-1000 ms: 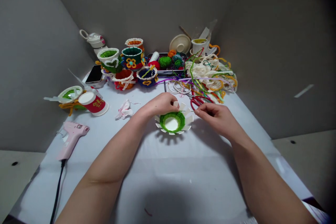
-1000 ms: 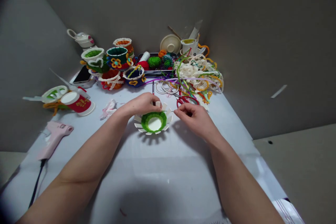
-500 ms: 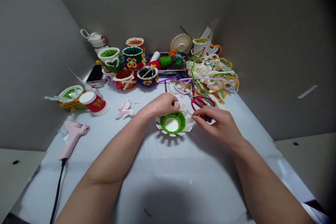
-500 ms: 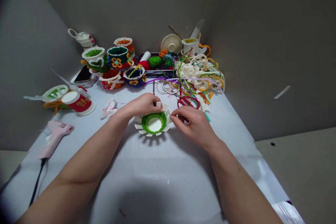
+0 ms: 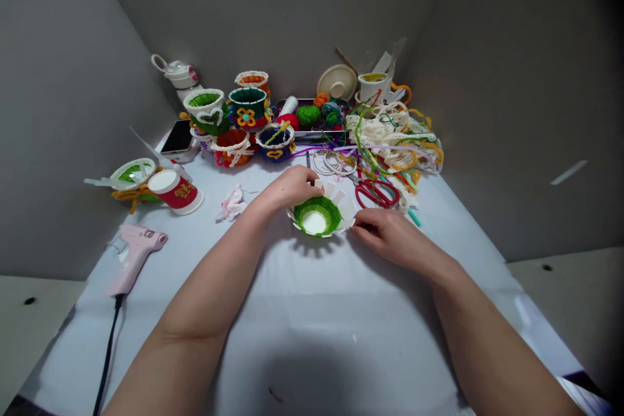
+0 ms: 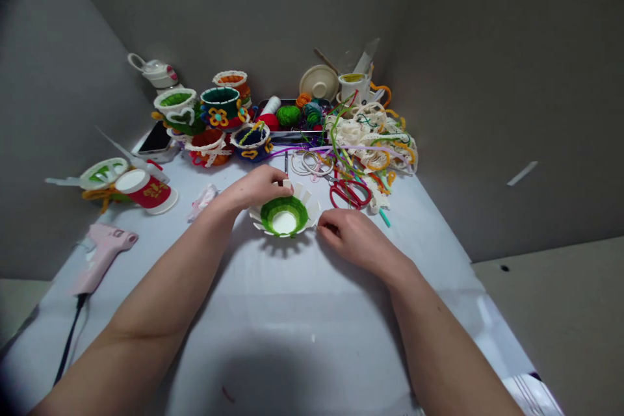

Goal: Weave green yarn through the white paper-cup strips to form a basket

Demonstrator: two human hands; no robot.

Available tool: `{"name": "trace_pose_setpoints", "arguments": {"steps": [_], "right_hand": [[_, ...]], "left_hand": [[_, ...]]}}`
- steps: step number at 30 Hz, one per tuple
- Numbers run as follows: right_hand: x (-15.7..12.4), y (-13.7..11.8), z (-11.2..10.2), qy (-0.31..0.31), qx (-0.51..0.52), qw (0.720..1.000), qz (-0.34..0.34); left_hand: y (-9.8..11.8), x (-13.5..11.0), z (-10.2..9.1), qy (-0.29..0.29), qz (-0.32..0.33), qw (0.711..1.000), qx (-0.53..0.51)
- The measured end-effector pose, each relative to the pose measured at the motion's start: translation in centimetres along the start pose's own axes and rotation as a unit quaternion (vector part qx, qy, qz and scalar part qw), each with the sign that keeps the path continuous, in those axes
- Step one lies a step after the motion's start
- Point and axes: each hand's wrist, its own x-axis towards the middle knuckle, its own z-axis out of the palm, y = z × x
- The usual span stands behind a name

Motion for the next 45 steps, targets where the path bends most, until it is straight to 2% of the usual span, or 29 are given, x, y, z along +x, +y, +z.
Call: {"name": "trace_pose_setpoints", "arguments": {"steps": [2,6,8,10,13,16,21,26,28,30,33,38,42,45], "right_hand": [[0.2,0.1,0.4,-0.024,-0.004,1.0,0.013],[0.5,0.0,1.0,-0.008,0.006,1.0,0.019],[0.7,-0.1,1.3,-0.005,0.01,1.0,0.018],[0.8,-0.1,1.7,-0.006,0.014,1.0,0.017],[0.9,-0.1,2.1,-0.007,0.018,1.0,0.016],[0.9,0.0,2.3,-0.007,0.019,1.0,0.015],[0.9,-0.1,2.4,-0.009,0.017,1.0,0.018],[1.0,-0.2,2.4,-0.003,0.014,1.0,0.018],[0.9,-0.2,2.1,-0.005,0.03,0.999,0.02],[0.8,-0.1,1.6,0.003,0.059,0.998,0.03],[0.5,0.0,0.6,0.047,0.103,0.992,0.063],[0.2,-0.2,-0.6,0.111,0.161,0.977,0.088],[0.1,-0.6,-0.5,0.148,0.191,0.966,0.087],[-0.1,-0.9,-0.5,0.159,0.178,0.969,0.071]], "left_hand": [[0.1,-0.2,-0.3,-0.017,0.007,1.0,0.021],[0.4,-1.0,-1.9,-0.107,0.027,0.991,0.071],[0.4,-1.4,-2.5,-0.129,0.043,0.987,0.084],[0.6,-1.6,-2.6,-0.118,0.081,0.986,0.082],[1.0,-1.4,-1.7,-0.086,0.159,0.983,0.046],[1.4,-1.0,-0.7,-0.09,0.196,0.976,0.034],[1.3,-0.9,-0.8,-0.112,0.185,0.973,0.077],[1.3,-1.1,-1.2,-0.162,0.157,0.969,0.096],[1.2,-0.9,-1.0,-0.147,0.142,0.975,0.092],[1.0,-0.6,-0.9,-0.099,0.12,0.984,0.087],[0.7,-0.4,-0.8,-0.053,0.09,0.991,0.083],[0.9,-0.6,-0.5,-0.07,0.078,0.991,0.079],[1.2,-0.6,-0.2,-0.075,0.074,0.991,0.082],[1.3,-0.5,-0.1,-0.073,0.078,0.99,0.09]]}}
